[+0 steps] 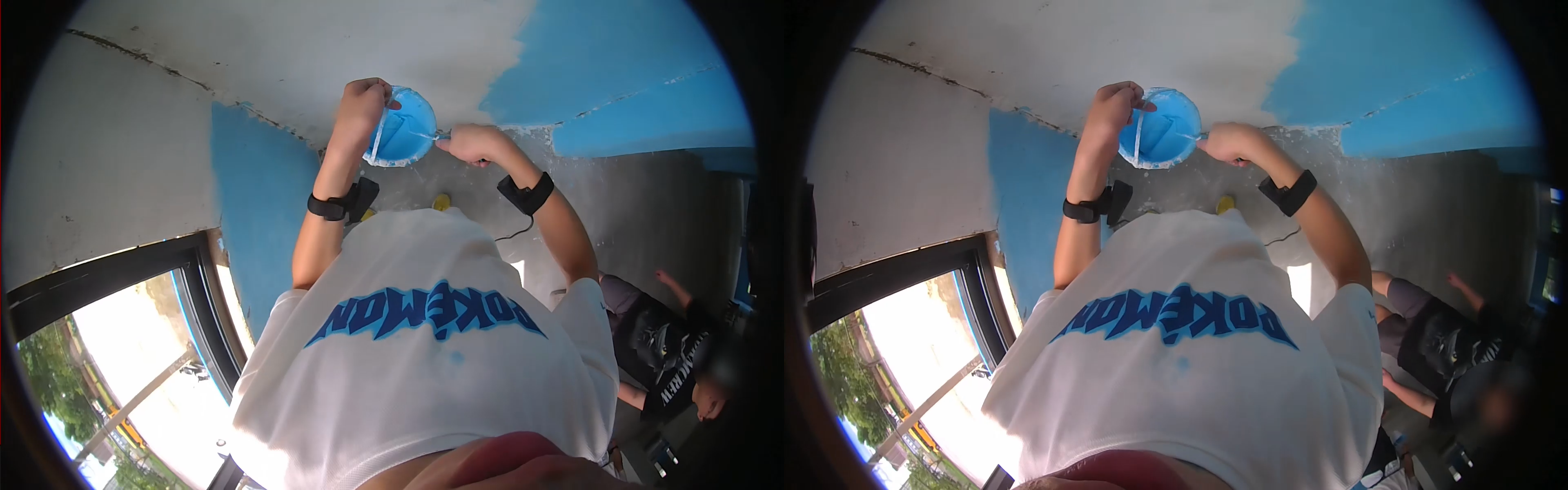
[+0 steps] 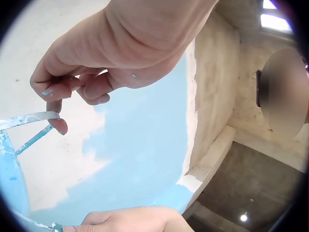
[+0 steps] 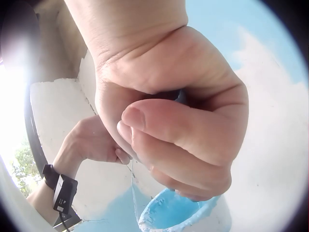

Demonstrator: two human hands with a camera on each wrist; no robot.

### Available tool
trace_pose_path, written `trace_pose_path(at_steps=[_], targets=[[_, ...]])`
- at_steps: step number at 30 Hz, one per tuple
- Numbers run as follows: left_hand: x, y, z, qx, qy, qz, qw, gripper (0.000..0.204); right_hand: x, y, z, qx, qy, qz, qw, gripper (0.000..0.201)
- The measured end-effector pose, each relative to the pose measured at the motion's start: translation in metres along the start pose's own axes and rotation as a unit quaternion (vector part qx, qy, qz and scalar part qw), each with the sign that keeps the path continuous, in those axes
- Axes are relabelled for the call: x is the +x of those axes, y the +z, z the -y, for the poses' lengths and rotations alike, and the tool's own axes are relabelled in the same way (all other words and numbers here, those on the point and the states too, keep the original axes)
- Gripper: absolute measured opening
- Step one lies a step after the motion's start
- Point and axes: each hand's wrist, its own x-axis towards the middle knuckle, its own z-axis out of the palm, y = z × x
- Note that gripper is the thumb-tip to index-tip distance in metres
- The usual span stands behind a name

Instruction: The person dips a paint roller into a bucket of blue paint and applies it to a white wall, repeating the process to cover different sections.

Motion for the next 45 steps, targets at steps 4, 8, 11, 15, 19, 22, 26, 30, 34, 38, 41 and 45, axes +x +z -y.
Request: trace_pose_path(at_steps=[4, 8, 11, 15, 19, 22, 26, 30, 34, 38, 41, 45], targets=[[0.000, -0.005, 0.003, 0.014, 0.007, 0.008, 1.000, 0.018, 0.000, 0.000, -0.005, 0.028, -0.008, 0.016, 0.999, 0.063], [0.002, -0.006, 0.000, 0.022, 0.000, 0.003, 1.000, 0.019, -0.002, -0.005, -0.009, 0.050, -0.014, 0.035, 0.998, 0.062], [0.000, -0.003, 0.000, 0.021, 0.007, 0.016, 1.000, 0.019, 0.004, 0.000, -0.003, 0.053, -0.006, 0.029, 0.998, 0.061], [0.005, -0.007, 0.002, 0.039, 0.003, -0.005, 0.999, 0.019, -0.008, -0.002, -0.003, 0.072, 0.000, 0.014, 0.997, 0.060], [0.008, -0.011, -0.002, 0.015, -0.014, -0.026, 0.999, 0.020, -0.050, 0.013, -0.025, 0.064, -0.036, -0.087, 0.993, 0.052], [0.010, -0.011, -0.008, 0.002, -0.008, -0.018, 1.000, 0.020, -0.067, 0.046, -0.048, 0.113, -0.108, -0.196, 0.968, 0.039], [0.009, -0.007, -0.017, 0.015, 0.007, -0.046, 0.999, 0.020, -0.059, 0.100, -0.072, 0.151, -0.131, -0.319, 0.927, 0.026], [0.009, -0.007, -0.025, 0.017, 0.014, -0.047, 0.999, 0.020, -0.049, 0.125, -0.081, 0.160, -0.137, -0.428, 0.879, 0.027], [0.010, -0.007, -0.034, 0.013, 0.011, -0.032, 0.999, 0.019, -0.022, 0.135, -0.083, 0.137, -0.104, -0.458, 0.872, 0.026], [0.012, -0.004, -0.044, -0.007, 0.009, -0.035, 0.999, 0.018, 0.000, 0.145, -0.086, 0.150, -0.134, -0.480, 0.854, 0.025], [0.010, -0.003, -0.051, -0.008, 0.018, -0.024, 1.000, 0.018, 0.002, 0.147, -0.081, 0.164, -0.141, -0.478, 0.851, 0.025], [0.009, 0.000, -0.057, -0.014, 0.015, -0.021, 1.000, 0.017, -0.008, 0.142, -0.079, 0.180, -0.116, -0.478, 0.852, 0.025]])
